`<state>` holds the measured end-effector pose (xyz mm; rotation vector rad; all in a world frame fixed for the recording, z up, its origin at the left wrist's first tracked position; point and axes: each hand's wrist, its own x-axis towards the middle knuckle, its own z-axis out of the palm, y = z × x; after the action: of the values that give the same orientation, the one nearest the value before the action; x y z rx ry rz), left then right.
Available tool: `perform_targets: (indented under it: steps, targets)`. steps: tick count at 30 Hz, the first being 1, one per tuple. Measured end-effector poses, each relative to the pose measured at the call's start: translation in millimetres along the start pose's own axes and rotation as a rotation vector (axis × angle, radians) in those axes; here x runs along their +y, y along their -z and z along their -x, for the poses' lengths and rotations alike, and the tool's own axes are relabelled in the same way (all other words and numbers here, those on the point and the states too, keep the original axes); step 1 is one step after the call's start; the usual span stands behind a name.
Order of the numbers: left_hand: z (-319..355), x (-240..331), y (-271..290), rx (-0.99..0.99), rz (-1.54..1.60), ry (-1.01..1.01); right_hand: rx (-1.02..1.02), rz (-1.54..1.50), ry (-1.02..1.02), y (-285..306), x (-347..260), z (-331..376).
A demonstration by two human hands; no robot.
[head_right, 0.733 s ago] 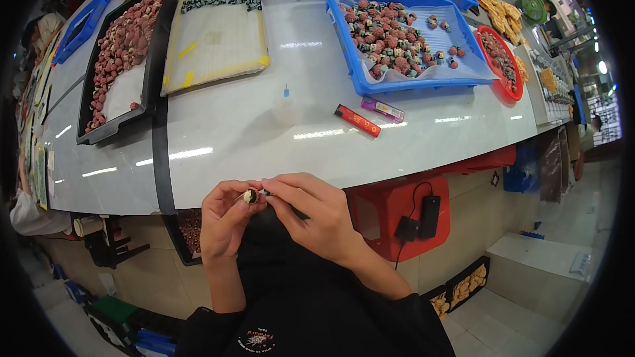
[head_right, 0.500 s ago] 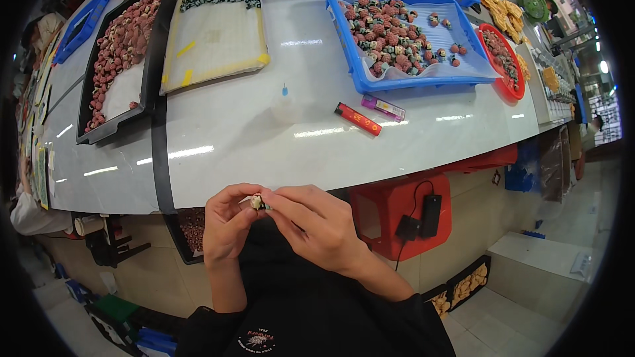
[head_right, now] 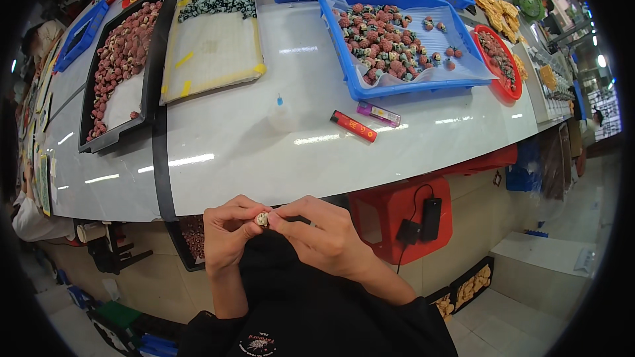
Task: Applying glue to small plastic components and assembling them.
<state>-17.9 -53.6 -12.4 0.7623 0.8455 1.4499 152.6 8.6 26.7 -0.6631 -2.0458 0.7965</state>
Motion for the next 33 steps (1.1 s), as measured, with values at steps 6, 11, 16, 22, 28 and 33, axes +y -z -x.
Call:
perform_targets:
  steps: [6,11,16,22,28,33]
  targets:
    - [-2.5,-2.5,-1.2,-0.035,-0.081,-0.001,0.051,-0.046,-0.026,-0.7,8.1,9.6]
    - [-13.5,1.8,-11.1,-0.034,-0.117,-0.022,0.088,-0.185,-0.17,2.4,11.8,8.3]
    - [-19.5,6.3,-27.8,0.044,-0.143,0.01,0.103,-0.405,-0.298,12.3,9.8,1.9]
    - [-20.5,5.6,-43.9,-0.027,-0.045,0.077,-0.17,-0.341,-0.266,34.3,13.3,4.5]
    - [-30.5,0.5,-43.4,-0.067,-0.15,0.074,-0.084,-0.302,-0.266,36.0,16.6,12.4]
    - [-68.2,47.7,36.2,0.438,-1.259,-0.456,0.205,0.031,-0.216,79.3,60.0,-5.6]
